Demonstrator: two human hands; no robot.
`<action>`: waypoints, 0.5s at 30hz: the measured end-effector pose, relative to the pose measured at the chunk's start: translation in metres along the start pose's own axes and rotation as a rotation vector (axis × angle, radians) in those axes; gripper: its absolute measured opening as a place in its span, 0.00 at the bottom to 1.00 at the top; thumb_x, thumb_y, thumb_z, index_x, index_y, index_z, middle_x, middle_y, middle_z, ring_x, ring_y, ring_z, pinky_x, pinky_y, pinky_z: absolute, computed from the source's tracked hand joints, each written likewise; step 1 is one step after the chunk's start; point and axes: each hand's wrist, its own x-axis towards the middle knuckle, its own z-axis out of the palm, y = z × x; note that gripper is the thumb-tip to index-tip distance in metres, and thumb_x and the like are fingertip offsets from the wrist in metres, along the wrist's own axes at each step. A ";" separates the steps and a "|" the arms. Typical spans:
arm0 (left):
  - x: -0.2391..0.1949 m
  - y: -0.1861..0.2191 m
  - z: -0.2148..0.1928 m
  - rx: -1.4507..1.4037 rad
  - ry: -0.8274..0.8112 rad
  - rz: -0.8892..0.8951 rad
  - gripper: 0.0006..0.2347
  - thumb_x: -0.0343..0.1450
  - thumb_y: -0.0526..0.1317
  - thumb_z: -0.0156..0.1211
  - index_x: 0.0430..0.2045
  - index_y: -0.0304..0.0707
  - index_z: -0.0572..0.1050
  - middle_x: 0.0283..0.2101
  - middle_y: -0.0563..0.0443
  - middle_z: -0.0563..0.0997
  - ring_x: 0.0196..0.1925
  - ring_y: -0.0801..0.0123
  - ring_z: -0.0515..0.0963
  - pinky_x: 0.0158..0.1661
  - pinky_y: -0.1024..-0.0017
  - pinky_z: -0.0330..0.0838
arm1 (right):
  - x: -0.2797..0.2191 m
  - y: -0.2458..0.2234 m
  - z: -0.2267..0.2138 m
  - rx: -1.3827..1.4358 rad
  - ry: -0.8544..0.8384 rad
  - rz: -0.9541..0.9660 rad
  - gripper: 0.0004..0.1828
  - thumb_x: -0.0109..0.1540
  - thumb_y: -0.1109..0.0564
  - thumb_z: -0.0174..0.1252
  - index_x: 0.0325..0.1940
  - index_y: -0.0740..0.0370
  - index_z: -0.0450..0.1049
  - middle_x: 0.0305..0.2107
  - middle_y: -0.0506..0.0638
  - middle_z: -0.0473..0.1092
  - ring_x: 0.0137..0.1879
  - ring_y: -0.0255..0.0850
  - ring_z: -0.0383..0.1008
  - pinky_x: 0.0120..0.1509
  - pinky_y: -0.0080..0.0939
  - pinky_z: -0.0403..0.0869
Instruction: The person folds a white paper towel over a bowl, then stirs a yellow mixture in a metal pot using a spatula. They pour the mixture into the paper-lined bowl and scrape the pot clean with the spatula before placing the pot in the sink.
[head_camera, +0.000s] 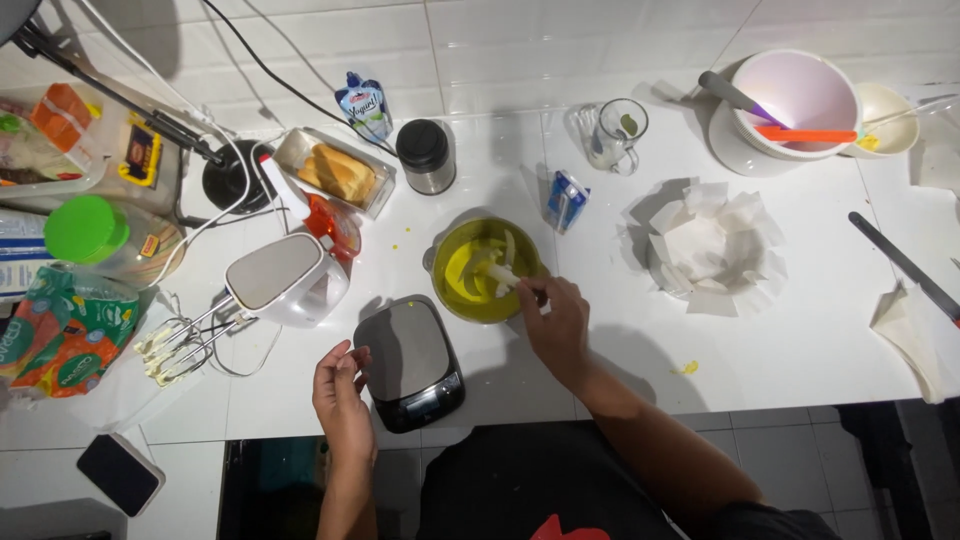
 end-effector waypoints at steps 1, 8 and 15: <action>0.000 0.002 0.002 0.000 -0.013 -0.003 0.14 0.76 0.44 0.49 0.52 0.42 0.73 0.48 0.48 0.82 0.52 0.69 0.80 0.54 0.69 0.68 | 0.001 -0.001 -0.002 0.000 0.008 0.009 0.09 0.66 0.52 0.60 0.37 0.59 0.79 0.27 0.48 0.77 0.34 0.43 0.74 0.39 0.45 0.72; 0.003 -0.005 -0.005 -0.016 -0.027 0.008 0.13 0.77 0.41 0.47 0.53 0.38 0.72 0.47 0.44 0.81 0.50 0.65 0.79 0.51 0.68 0.71 | 0.027 -0.013 -0.021 0.484 0.033 0.785 0.08 0.62 0.58 0.63 0.28 0.63 0.80 0.22 0.48 0.72 0.32 0.36 0.69 0.38 0.35 0.71; 0.015 -0.025 0.014 -0.085 0.039 0.064 0.11 0.78 0.40 0.48 0.53 0.38 0.72 0.45 0.44 0.80 0.47 0.68 0.79 0.47 0.73 0.68 | 0.092 0.052 -0.138 1.282 0.187 1.058 0.08 0.62 0.63 0.63 0.34 0.58 0.70 0.22 0.48 0.71 0.23 0.30 0.66 0.29 0.25 0.67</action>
